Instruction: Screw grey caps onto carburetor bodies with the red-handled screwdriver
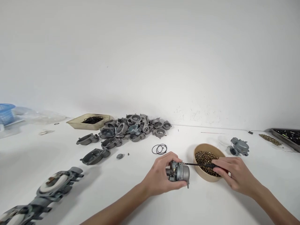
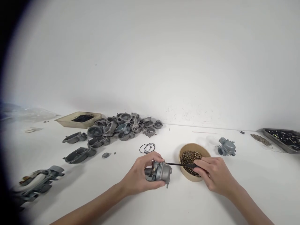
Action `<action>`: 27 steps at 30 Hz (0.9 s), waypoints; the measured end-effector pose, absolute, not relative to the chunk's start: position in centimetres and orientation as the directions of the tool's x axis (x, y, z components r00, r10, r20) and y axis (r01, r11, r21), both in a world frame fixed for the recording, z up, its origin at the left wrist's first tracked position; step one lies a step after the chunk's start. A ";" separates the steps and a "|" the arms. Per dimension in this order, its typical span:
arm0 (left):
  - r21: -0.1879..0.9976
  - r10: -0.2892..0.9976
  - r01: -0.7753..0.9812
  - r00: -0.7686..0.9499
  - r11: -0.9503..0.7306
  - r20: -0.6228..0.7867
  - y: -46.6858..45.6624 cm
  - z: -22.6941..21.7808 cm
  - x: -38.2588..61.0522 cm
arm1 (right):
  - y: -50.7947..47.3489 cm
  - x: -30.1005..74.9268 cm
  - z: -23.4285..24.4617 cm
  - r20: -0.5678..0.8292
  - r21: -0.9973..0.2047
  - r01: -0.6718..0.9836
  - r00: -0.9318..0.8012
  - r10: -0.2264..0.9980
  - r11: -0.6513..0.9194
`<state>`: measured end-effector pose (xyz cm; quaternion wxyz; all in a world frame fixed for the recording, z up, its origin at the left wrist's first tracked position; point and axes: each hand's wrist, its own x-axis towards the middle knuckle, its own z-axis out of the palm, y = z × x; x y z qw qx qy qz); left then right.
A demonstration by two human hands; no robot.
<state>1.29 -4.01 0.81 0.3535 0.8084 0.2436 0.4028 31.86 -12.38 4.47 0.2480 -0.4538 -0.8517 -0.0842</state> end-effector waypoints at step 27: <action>-0.006 0.032 0.079 0.470 -0.997 0.882 -3.6 1.5 0.9 | -12.6 31.4 5.5 0.235 -0.696 0.559 -0.416 0.879 0.451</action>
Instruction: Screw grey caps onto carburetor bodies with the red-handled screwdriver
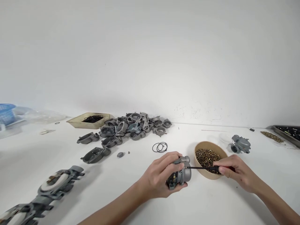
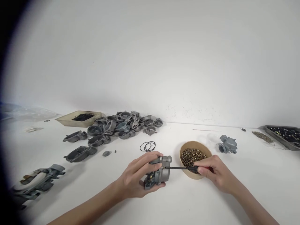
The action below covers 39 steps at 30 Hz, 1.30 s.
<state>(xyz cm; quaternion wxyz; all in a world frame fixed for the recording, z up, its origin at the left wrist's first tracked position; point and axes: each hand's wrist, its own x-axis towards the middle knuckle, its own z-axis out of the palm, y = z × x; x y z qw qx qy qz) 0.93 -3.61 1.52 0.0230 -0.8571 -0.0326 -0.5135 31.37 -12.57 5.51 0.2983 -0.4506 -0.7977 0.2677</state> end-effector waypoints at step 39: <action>0.332 0.296 0.029 0.533 -0.943 0.793 -3.4 0.7 1.1 | -12.7 31.9 5.2 0.647 -0.087 0.744 -0.463 0.606 0.662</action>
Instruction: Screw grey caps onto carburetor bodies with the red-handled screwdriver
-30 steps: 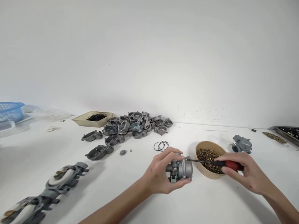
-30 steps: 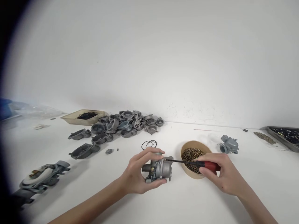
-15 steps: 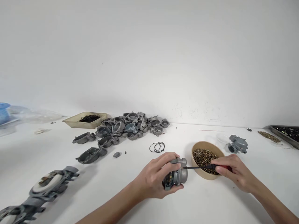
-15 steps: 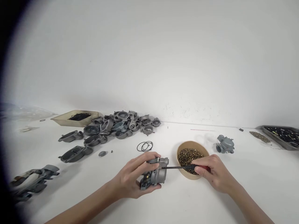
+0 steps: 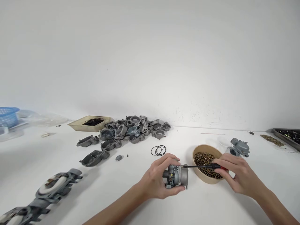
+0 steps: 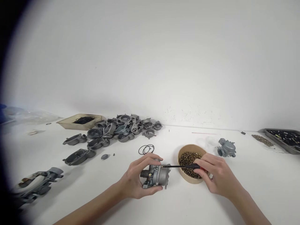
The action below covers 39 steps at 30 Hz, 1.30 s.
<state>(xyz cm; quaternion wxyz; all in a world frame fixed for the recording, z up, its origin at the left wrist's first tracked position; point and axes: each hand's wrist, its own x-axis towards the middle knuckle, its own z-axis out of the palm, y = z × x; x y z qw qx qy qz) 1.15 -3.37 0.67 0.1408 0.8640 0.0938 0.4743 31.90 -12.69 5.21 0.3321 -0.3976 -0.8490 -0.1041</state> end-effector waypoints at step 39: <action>-0.150 -0.079 0.088 0.539 -0.985 0.838 -2.7 0.7 1.6 | -11.9 32.6 5.8 0.105 -0.718 0.582 -0.449 0.887 0.381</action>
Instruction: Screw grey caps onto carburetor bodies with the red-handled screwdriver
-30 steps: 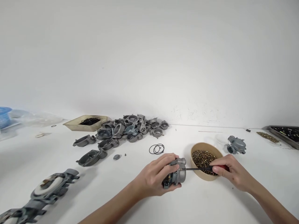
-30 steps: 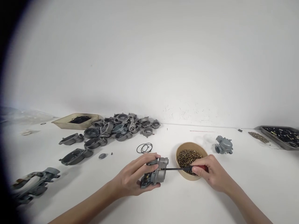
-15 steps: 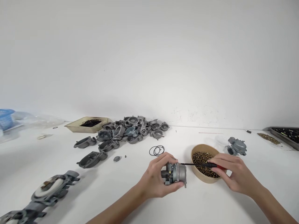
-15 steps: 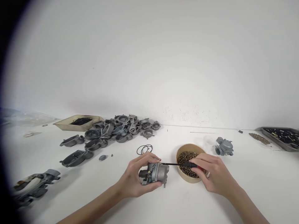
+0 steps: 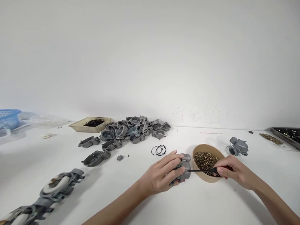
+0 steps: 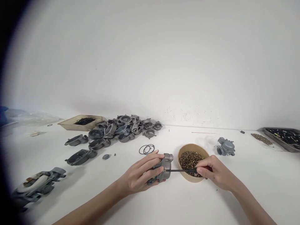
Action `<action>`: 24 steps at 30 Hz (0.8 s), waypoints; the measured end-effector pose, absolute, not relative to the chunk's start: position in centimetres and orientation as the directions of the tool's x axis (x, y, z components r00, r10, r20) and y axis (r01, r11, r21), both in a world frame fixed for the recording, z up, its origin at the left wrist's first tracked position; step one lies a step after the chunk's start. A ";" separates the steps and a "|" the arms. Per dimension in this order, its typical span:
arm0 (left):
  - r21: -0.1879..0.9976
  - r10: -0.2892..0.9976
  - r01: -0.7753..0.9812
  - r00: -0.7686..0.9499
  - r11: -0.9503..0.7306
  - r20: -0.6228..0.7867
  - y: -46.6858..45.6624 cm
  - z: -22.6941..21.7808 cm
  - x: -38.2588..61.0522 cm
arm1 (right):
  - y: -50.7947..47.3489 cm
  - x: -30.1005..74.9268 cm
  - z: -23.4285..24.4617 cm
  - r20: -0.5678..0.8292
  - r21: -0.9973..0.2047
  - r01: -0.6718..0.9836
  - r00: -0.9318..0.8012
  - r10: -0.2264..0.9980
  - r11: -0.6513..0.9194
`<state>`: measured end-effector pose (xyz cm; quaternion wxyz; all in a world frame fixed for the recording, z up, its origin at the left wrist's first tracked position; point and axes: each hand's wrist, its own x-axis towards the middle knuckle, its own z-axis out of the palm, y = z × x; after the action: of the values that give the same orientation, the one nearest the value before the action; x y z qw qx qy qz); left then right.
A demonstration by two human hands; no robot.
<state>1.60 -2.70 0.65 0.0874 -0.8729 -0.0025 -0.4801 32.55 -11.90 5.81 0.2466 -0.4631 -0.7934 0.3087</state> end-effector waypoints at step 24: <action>-0.247 -0.109 0.260 0.452 -0.934 0.886 -6.6 2.0 3.8 | -14.1 26.5 3.5 0.714 -0.316 0.700 -0.270 0.646 0.641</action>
<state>3.83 -6.60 1.99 0.1765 -0.8334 -0.0452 -0.5217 26.52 -14.14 3.52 0.4320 -0.4225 -0.7962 -0.0309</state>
